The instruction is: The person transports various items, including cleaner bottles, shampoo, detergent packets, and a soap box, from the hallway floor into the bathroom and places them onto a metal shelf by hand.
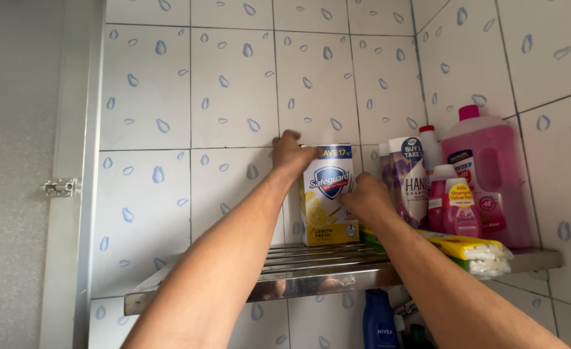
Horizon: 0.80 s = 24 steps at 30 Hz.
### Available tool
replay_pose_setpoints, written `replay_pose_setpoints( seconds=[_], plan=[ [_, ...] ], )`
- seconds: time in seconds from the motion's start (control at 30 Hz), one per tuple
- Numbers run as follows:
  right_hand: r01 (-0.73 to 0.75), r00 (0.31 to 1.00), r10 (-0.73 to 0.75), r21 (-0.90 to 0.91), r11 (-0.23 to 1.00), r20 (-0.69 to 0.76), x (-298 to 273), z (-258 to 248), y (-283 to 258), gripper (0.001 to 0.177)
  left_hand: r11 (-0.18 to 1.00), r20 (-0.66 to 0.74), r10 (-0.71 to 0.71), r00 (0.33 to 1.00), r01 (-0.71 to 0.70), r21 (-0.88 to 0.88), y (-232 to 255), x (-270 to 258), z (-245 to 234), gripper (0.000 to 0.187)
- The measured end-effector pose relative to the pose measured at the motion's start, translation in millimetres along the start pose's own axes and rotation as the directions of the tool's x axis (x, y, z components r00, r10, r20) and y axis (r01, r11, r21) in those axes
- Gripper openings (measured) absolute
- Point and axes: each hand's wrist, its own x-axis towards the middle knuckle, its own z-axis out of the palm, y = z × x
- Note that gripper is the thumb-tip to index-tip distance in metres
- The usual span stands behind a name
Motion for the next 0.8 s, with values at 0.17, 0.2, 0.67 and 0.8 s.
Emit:
replay_pose_setpoints(
  seconds=[0.17,0.2,0.67,0.8],
  plan=[
    [-0.036,0.996,0.03,0.064,0.997,0.084,-6.4,0.0,-1.4,0.057,0.961,0.204,-0.278,0.939,0.272,0.057,10.7,-36.5,-16.7,0.048],
    [-0.033,0.995,0.024,0.095,0.995,0.101,-5.0,0.3,-0.5,0.056,0.96,0.203,-0.279,0.939,0.273,0.058,9.3,-39.9,-17.9,0.048],
    [-0.004,0.99,0.032,-0.196,0.981,0.136,0.5,3.1,6.5,0.053,0.958,0.191,-0.261,0.946,0.231,0.168,6.3,-52.8,-8.5,0.046],
    [-0.014,0.991,0.034,-0.151,0.988,0.132,-0.2,2.6,9.2,0.055,0.933,0.129,-0.315,0.94,0.282,0.225,12.8,-62.8,-11.7,0.068]
  ],
)
